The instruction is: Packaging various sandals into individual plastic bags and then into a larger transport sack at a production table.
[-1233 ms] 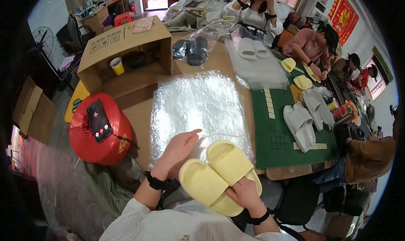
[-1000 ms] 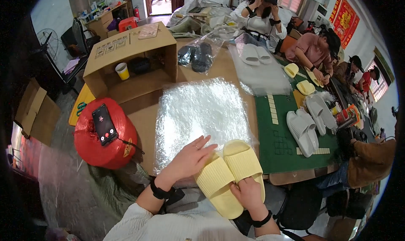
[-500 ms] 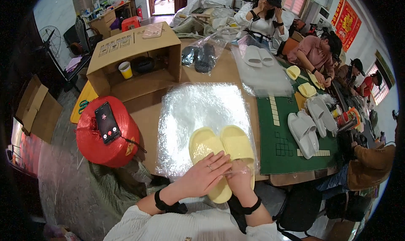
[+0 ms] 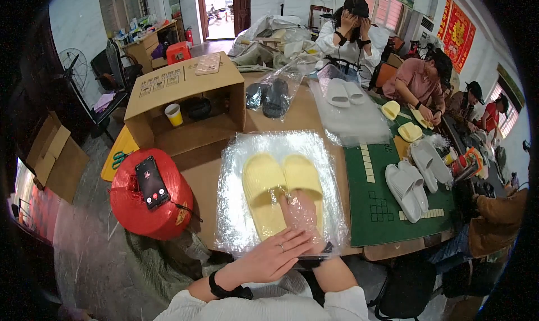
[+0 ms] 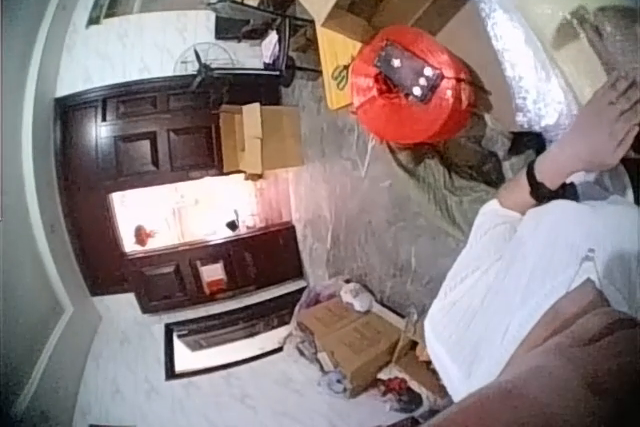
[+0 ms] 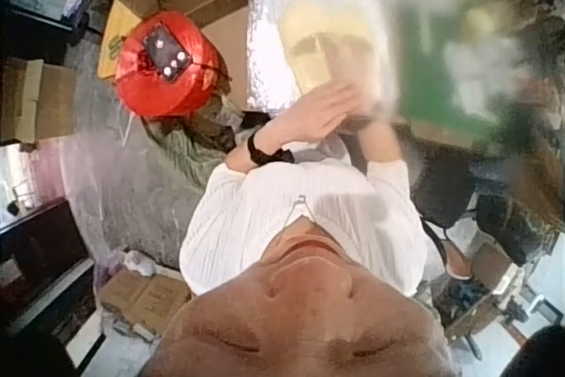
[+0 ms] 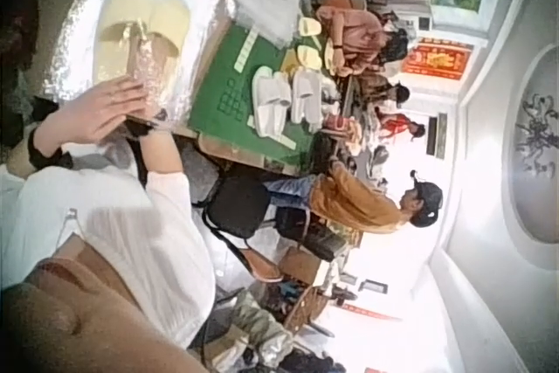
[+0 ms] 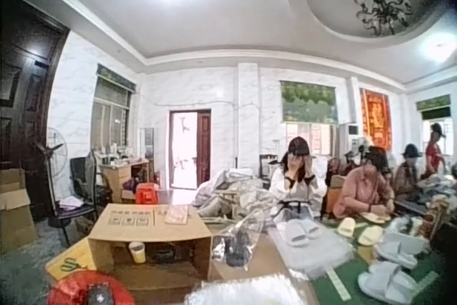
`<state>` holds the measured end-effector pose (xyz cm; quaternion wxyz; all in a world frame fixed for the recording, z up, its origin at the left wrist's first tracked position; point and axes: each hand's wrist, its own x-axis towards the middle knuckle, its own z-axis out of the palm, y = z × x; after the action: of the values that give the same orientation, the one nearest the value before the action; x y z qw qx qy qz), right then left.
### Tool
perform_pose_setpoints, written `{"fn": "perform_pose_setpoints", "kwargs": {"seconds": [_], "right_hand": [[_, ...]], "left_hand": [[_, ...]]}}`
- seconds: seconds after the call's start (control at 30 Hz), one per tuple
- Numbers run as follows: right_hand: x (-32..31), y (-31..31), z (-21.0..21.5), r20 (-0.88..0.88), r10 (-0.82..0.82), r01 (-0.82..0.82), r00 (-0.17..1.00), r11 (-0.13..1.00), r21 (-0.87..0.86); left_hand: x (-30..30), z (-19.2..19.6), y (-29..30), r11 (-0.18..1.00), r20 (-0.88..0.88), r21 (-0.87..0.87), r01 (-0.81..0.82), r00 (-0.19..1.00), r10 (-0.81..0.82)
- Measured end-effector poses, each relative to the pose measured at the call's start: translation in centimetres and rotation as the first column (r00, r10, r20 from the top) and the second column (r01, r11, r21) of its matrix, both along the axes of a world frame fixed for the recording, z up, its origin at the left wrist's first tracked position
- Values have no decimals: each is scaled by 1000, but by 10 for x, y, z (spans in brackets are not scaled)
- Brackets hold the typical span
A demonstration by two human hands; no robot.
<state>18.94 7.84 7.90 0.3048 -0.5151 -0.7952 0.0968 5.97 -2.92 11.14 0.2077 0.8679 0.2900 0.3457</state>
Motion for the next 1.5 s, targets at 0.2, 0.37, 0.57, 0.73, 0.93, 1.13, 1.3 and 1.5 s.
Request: {"fn": "perform_pose_setpoints", "kwargs": {"seconds": [0.2,0.37,0.57,0.73,0.93,1.13,1.3,1.5], "right_hand": [[14,54,-114,-943,-273,-312,189,894,-321],[24,-50,-28,-342,80,-149,936,972,-182],[111,-131,44,-425,92,-392,900,596,-701],[111,-120,86,-853,470,-950,225,300,-85],[-30,-143,147,-592,667,-891,-452,-361,274],[-75,-178,151,-449,705,-833,-549,-421,359],[-89,-185,157,-395,817,-886,-420,-275,373],[-78,-170,157,-544,651,-848,-529,-405,341]], "left_hand": [[-13,6,9,996,20,-47,77,997,-76],[-60,0,-1,985,100,-173,1,995,17],[-95,-24,0,809,193,-367,-460,813,550],[-86,-21,23,810,51,-86,-580,810,585],[-70,-95,58,881,24,-72,-468,882,470],[-69,-101,56,843,26,-183,-506,854,519],[-73,-103,58,855,48,-175,-489,863,503],[-74,-107,57,855,69,-174,-488,860,505]]}}
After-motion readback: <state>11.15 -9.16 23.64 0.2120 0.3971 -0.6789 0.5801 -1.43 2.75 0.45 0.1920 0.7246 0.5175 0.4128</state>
